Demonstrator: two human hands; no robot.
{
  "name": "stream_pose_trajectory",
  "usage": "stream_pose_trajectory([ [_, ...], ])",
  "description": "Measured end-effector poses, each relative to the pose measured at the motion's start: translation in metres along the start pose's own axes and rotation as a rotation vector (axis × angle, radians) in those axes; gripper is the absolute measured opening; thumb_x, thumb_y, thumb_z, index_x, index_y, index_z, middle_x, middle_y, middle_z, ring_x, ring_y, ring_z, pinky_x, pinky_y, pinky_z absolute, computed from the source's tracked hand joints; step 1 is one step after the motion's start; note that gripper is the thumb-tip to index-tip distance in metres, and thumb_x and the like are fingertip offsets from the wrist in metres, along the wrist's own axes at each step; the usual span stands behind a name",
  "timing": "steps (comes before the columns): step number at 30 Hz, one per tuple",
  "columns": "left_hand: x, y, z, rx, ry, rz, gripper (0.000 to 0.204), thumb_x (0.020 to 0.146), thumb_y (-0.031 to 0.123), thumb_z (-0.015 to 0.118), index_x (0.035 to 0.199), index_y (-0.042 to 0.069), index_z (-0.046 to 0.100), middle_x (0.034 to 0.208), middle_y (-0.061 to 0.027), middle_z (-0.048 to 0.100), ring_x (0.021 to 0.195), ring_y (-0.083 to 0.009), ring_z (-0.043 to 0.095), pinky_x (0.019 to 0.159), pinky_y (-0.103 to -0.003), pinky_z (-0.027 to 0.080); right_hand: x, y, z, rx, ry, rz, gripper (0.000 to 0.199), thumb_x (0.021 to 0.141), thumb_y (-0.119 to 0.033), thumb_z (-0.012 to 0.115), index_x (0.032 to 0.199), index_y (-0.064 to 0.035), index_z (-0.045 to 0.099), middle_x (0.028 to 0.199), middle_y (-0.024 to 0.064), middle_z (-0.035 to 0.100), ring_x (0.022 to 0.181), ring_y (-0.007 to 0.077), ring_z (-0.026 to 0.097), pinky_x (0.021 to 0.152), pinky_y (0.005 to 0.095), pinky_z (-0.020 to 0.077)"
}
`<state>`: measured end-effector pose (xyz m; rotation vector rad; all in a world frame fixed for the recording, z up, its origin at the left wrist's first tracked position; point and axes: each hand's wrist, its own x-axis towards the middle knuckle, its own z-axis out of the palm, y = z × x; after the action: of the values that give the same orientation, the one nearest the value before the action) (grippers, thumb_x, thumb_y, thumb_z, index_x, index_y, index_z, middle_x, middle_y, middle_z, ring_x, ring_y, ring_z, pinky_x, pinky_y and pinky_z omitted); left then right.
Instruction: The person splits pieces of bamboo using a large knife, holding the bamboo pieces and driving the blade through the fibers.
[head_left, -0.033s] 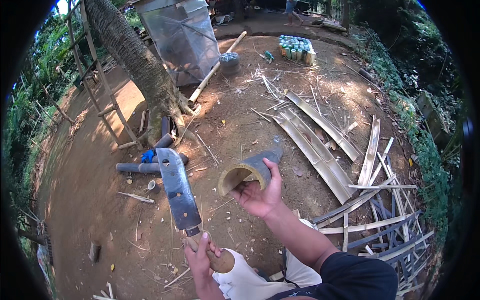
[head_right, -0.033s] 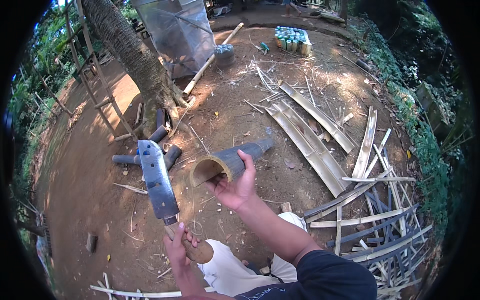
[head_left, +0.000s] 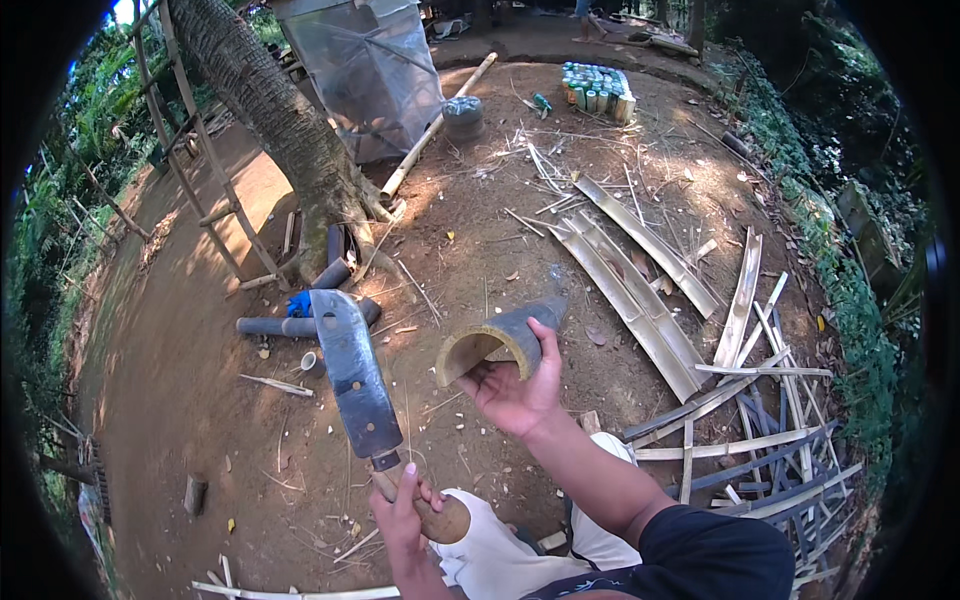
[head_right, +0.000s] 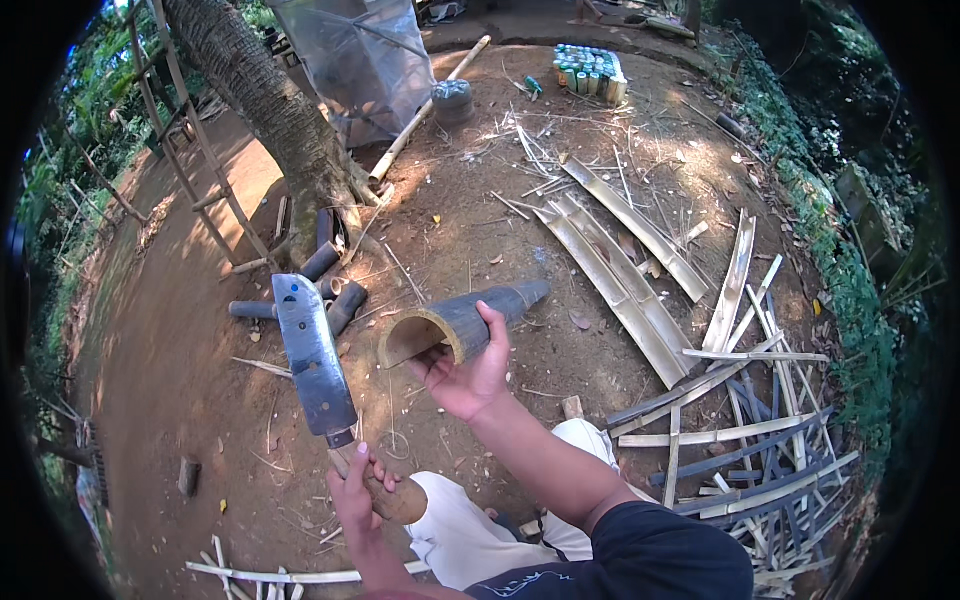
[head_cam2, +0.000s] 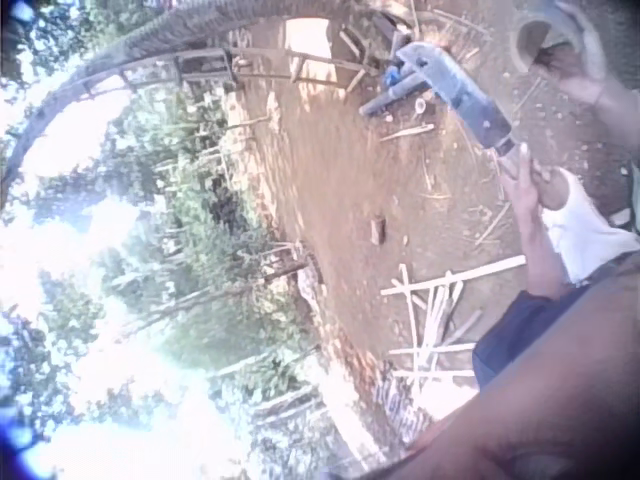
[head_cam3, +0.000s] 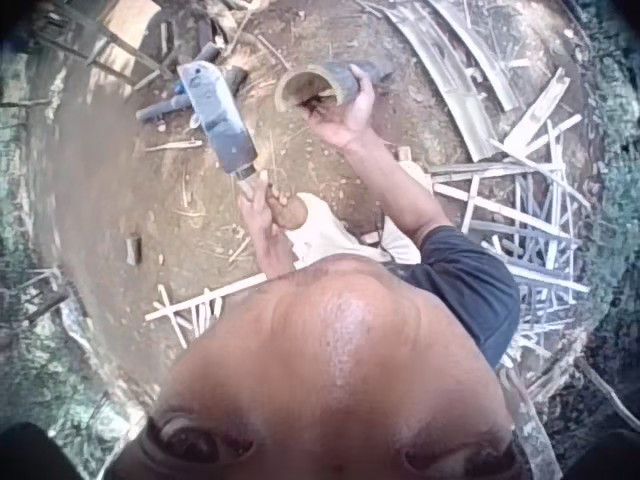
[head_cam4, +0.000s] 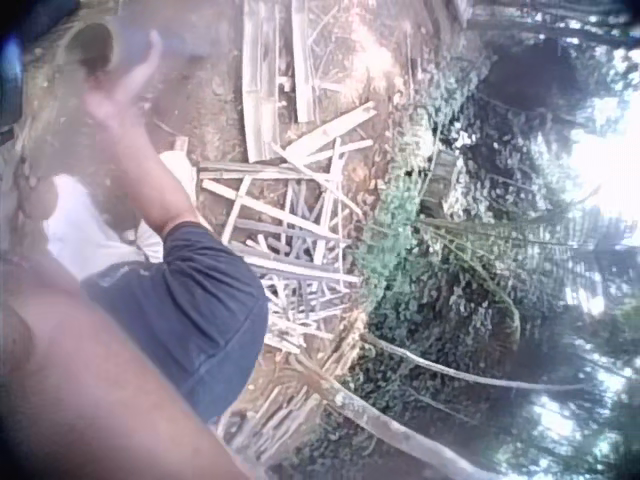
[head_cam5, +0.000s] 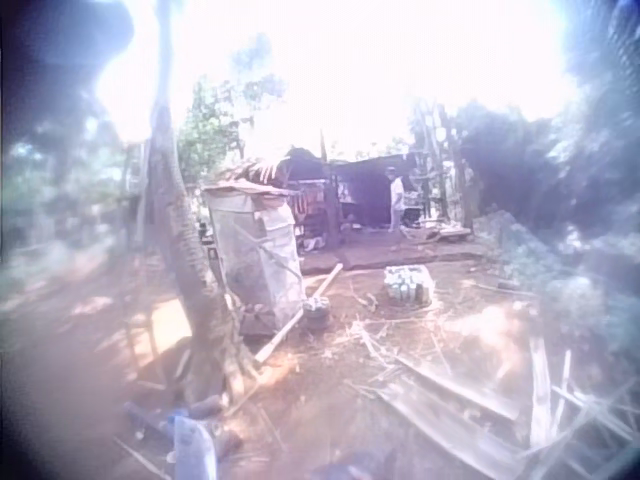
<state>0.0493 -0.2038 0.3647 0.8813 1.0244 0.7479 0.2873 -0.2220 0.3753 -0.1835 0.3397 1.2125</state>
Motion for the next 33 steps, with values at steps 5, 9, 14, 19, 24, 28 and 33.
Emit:
stream_pose_trajectory([
  [5,-0.084,0.13,0.038,-0.012,0.053,0.042,0.023,0.097,0.017,0.065,0.087,0.0,0.053,0.062,-0.0085,0.054,0.047,-0.0201,0.056,0.052,-0.037,0.052,-0.058,0.07,0.085,0.2,0.041,-0.046,0.078,0.074,-0.057,0.072,0.123,0.0007,0.054,0.116,0.0159,0.059,0.116,0.0319,0.057,0.11,0.0489,0.0444],
  [9,-0.106,0.208,0.072,0.138,0.036,-0.012,0.026,0.097,0.018,0.067,0.082,0.0,0.057,0.062,-0.006,0.055,0.05,-0.016,0.057,0.05,-0.032,0.049,-0.065,0.099,0.085,0.307,0.232,-0.071,0.078,0.07,-0.056,0.074,0.121,-0.0008,0.056,0.115,0.0145,0.06,0.106,0.03,0.059,0.103,0.046,0.0459],
  [14,-0.109,0.243,0.078,0.43,0.006,-0.036,0.032,0.095,0.024,0.071,0.075,0.004,0.058,0.059,-0.0033,0.056,0.048,-0.0129,0.057,0.048,-0.028,0.046,-0.063,0.117,0.078,0.258,0.206,-0.059,0.077,0.076,-0.06,0.069,0.121,0.0011,0.057,0.116,0.0171,0.061,0.106,0.0325,0.061,0.1,0.0497,0.0504],
  [19,-0.103,0.236,0.066,0.67,0.011,-0.07,0.032,0.096,0.026,0.071,0.077,0.003,0.059,0.059,-0.0025,0.057,0.048,-0.0107,0.056,0.046,-0.028,0.045,-0.044,0.139,0.08,0.271,0.212,-0.022,0.075,0.077,-0.063,0.064,0.119,-0.0005,0.058,0.108,0.0148,0.062,0.102,0.0315,0.061,0.099,0.0471,0.0514],
  [24,-0.084,0.206,0.034,0.712,0.01,-0.1,0.034,0.095,0.029,0.072,0.076,0.003,0.06,0.06,-0.0029,0.059,0.048,-0.0101,0.057,0.046,-0.028,0.044,-0.055,0.156,0.08,0.079,0.262,-0.027,0.074,0.081,-0.065,0.057,0.118,-0.0012,0.06,0.103,0.0132,0.063,0.103,0.0315,0.062,0.097,0.047,0.0514],
  [28,-0.072,0.206,0.011,0.9,-0.12,0.032,0.034,0.093,0.032,0.074,0.078,0.003,0.063,0.061,-0.0002,0.06,0.05,-0.0083,0.058,0.048,-0.026,0.045,-0.064,0.142,0.075,0.086,0.253,0.059,0.077,0.085,-0.065,0.054,0.125,0.0011,0.056,0.112,0.018,0.06,0.113,0.0352,0.06,0.102,0.0512,0.0494],
  [33,-0.055,0.208,0.011,1.039,-0.292,0.239,0.031,0.09,0.031,0.077,0.082,0.003,0.067,0.058,0.0006,0.059,0.051,-0.0077,0.058,0.049,-0.026,0.045,-0.074,0.113,0.094,-0.004,0.289,0.132,0.084,0.086,-0.067,0.052,0.132,0.0041,0.051,0.121,0.0239,0.054,0.115,0.0376,0.058,0.106,0.0535,0.0471],
])
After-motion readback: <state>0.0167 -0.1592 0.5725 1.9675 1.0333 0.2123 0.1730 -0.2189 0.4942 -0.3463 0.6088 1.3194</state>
